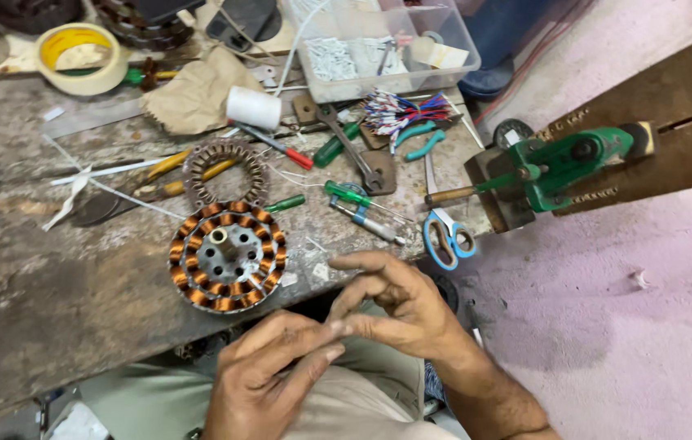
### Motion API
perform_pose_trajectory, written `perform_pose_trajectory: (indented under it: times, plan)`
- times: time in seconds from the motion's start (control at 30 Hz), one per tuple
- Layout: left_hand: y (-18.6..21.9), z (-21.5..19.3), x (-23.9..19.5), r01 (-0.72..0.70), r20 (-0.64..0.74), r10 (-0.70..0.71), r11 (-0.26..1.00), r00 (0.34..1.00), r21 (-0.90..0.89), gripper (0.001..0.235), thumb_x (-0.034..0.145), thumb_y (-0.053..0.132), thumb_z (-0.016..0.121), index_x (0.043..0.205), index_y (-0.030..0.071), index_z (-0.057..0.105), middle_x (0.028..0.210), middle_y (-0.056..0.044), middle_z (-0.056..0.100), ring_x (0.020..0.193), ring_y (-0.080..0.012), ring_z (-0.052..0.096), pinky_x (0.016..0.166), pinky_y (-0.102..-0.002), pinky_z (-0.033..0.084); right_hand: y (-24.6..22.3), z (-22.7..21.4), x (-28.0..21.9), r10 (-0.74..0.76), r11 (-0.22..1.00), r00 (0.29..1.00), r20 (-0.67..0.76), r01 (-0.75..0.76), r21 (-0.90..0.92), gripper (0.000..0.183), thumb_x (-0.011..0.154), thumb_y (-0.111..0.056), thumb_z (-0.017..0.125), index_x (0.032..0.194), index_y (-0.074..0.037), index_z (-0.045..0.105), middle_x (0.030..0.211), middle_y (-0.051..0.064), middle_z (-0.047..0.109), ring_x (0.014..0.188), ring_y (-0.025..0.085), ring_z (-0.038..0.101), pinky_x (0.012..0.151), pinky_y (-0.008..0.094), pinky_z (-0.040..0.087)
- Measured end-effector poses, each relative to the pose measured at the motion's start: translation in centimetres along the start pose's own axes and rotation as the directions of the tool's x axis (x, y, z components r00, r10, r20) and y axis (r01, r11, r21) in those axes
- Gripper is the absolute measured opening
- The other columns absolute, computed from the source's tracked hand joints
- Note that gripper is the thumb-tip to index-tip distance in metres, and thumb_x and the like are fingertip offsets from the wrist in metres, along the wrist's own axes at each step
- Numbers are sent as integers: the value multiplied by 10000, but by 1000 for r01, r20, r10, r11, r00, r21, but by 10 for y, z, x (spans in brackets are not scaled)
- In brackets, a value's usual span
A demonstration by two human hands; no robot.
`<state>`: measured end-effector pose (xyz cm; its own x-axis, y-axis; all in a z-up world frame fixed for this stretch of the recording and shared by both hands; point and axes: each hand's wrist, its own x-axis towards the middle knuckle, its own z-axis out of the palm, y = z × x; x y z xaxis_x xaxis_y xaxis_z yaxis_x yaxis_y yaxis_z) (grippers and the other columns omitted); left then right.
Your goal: The person repairs an electric motor stator at a workbench. They thread copper wires through the core, use scissors to cut and strip wires, and connect small electrical terminals by hand.
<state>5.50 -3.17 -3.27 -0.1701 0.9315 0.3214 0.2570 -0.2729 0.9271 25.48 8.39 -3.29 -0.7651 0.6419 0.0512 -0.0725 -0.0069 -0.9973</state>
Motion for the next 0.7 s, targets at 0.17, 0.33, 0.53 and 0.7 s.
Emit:
perform_pose_trajectory:
  times: [0.17, 0.33, 0.53, 0.7]
  plan:
    - [-2, 17, 12, 191, 70, -185, 976, 980, -106, 287, 747, 83, 859, 1025, 48, 797, 856, -54, 764, 730, -116, 741, 603, -265, 600, -3, -8, -13, 12, 999, 996, -93, -15, -38, 623, 898, 1, 789, 1446, 42, 495, 1002, 105, 738, 994, 156, 710, 902, 312, 559]
    - [-16, 31, 22, 69, 144, -46, 985, 989, -161, 156, 803, 53, 845, 954, 39, 810, 960, -80, 755, 847, -131, 745, 699, -271, 601, -4, -32, -29, -41, 970, 995, -94, 17, -241, 477, 899, -28, 782, 1343, 22, 614, 992, 104, 787, 958, 163, 762, 855, 318, 608]
    - [-29, 49, 25, 317, 143, -287, 776, 947, -545, 122, 841, -54, 757, 963, -58, 763, 1022, -126, 745, 917, -155, 737, 778, -303, 634, 3, -83, -31, -291, 465, 869, -400, -237, -853, 349, 842, -176, 803, 1160, -66, 711, 1024, 121, 732, 925, 281, 723, 798, 370, 561]
    - [-39, 55, 31, 352, 104, -367, 715, 924, -604, 245, 816, -104, 735, 1056, -60, 749, 1002, -129, 727, 853, -176, 759, 789, -309, 643, 17, -96, -23, -231, 286, 838, -495, -427, -858, 389, 837, -228, 768, 1175, -51, 688, 1075, 177, 607, 998, 374, 642, 860, 443, 526]
